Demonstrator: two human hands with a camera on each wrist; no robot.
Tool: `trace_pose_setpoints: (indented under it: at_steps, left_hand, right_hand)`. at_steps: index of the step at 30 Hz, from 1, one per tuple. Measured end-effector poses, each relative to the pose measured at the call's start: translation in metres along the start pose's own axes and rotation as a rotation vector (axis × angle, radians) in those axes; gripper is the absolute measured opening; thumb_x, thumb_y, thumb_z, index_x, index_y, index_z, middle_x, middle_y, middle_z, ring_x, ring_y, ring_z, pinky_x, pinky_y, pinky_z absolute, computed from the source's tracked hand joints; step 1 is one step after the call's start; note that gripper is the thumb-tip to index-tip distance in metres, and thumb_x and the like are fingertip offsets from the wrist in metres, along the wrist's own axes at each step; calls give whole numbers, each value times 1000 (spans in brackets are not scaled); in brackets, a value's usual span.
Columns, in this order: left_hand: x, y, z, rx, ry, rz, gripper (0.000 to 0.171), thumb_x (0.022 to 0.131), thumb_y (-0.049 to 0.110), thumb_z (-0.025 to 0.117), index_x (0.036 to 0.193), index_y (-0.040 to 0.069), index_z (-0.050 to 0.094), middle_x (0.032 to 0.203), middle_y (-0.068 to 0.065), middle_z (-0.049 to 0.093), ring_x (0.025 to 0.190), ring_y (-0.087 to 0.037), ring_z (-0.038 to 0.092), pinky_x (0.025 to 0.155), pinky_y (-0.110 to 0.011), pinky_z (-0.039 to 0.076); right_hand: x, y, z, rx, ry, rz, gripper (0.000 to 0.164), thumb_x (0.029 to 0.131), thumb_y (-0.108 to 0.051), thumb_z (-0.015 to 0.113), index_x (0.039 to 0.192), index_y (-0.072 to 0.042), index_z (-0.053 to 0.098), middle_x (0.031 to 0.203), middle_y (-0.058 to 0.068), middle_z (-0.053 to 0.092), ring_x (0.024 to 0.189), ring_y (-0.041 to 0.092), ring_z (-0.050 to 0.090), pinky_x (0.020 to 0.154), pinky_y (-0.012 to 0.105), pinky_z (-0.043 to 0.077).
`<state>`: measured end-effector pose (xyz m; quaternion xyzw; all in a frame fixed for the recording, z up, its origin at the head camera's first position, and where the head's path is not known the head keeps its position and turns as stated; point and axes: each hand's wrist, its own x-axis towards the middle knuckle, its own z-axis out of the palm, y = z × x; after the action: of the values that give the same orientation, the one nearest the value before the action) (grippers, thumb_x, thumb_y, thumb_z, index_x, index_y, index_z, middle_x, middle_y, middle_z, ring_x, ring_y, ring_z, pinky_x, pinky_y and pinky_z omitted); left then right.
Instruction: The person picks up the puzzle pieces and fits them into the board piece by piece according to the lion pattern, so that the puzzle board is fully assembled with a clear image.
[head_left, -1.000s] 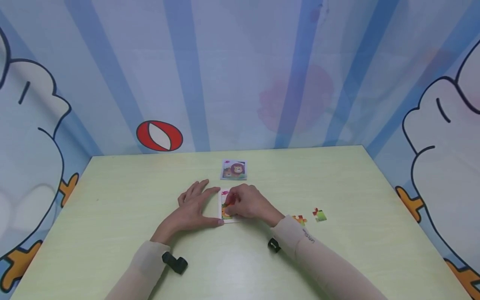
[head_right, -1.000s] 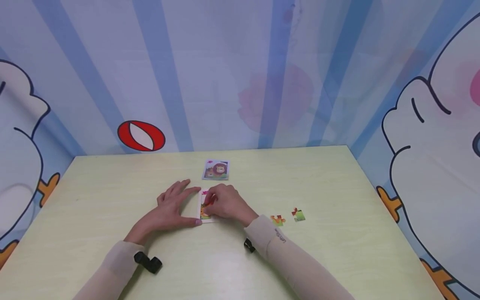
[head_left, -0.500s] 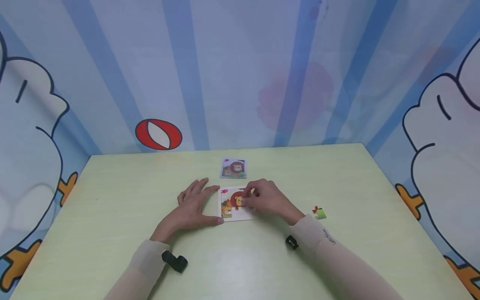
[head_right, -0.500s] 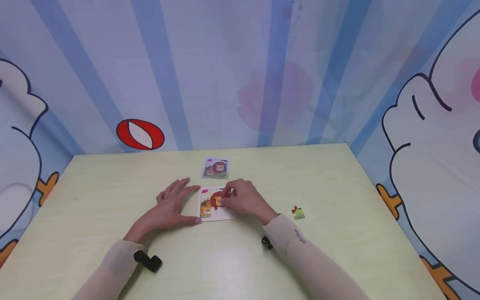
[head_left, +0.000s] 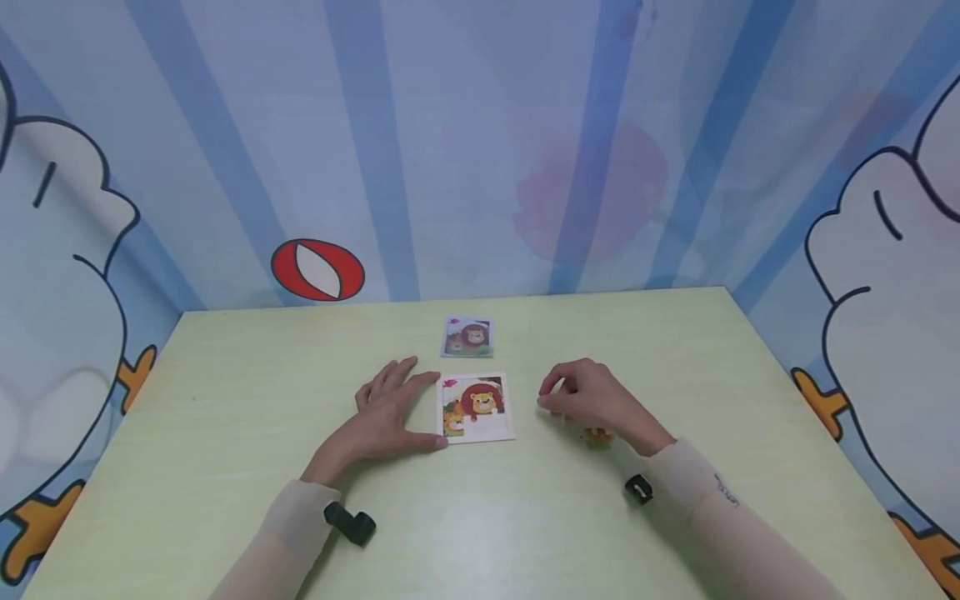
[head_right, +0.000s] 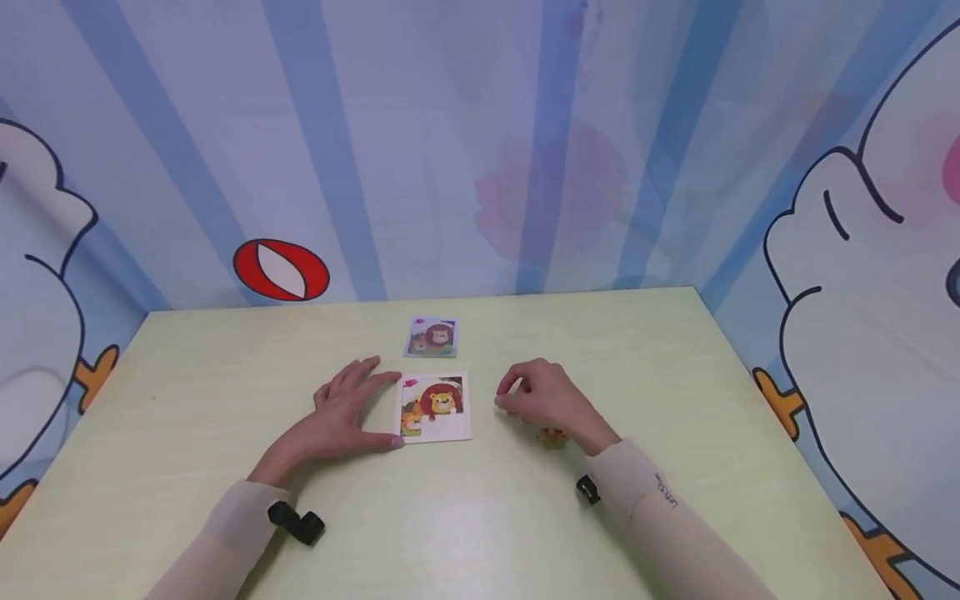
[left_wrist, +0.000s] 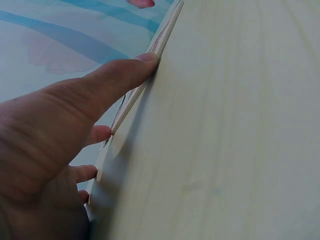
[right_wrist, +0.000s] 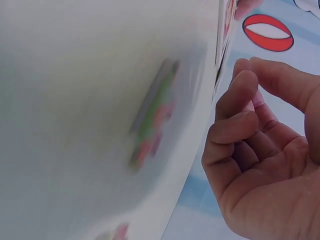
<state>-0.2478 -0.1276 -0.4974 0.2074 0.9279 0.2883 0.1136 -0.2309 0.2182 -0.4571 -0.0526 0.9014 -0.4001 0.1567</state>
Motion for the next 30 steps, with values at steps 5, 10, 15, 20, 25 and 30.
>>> trace_pose_setpoints:
  at_steps: [5,10,15,20,25,30]
  left_hand:
    - [1,-2,1,3,7,2,100,79,51,91,164,27,44,181,-14,17,168,-44,5,126,-77,10]
    - [0,-1,0,18,7,-1,100,80,52,91,164,26,44,181,-15,18,167,-45,6,125,-78,12]
    - [0,-2,1,13,3,-2,100,80,52,91,164,26,44,181,-15,17,168,-44,6,126,-78,11]
    - [0,-3,2,-15,16,16,101,78,52,91,164,26,45,180,-17,18,167,-46,6,125,-78,10]
    - [0,-3,3,-36,35,32,101,77,55,92,162,26,47,179,-17,20,165,-46,7,124,-78,10]
    - [-1,-2,1,-26,23,16,101,77,51,92,163,25,46,180,-17,18,166,-46,7,125,-77,11]
  right_hand:
    - [-12,11,-9,29,-12,41,10,100,-23,73,104,-14,76,70,10,66,53,21,54,50,34,45]
    - [-19,20,-13,36,-18,30,12,100,-22,73,104,-11,77,66,9,63,55,20,55,54,34,46]
    - [-24,27,-17,-24,-5,-1,13,100,-22,74,104,-10,78,72,6,69,61,19,60,59,33,48]
    - [-32,34,-22,-53,11,-9,14,98,-21,76,103,-9,79,81,4,74,70,18,65,65,31,52]
    - [-40,40,-26,-123,38,-9,13,95,-21,78,103,-10,80,84,0,74,74,14,62,66,29,50]
    - [-48,45,-26,-169,57,-24,13,92,-16,79,104,-10,80,86,-1,73,76,13,60,66,27,49]
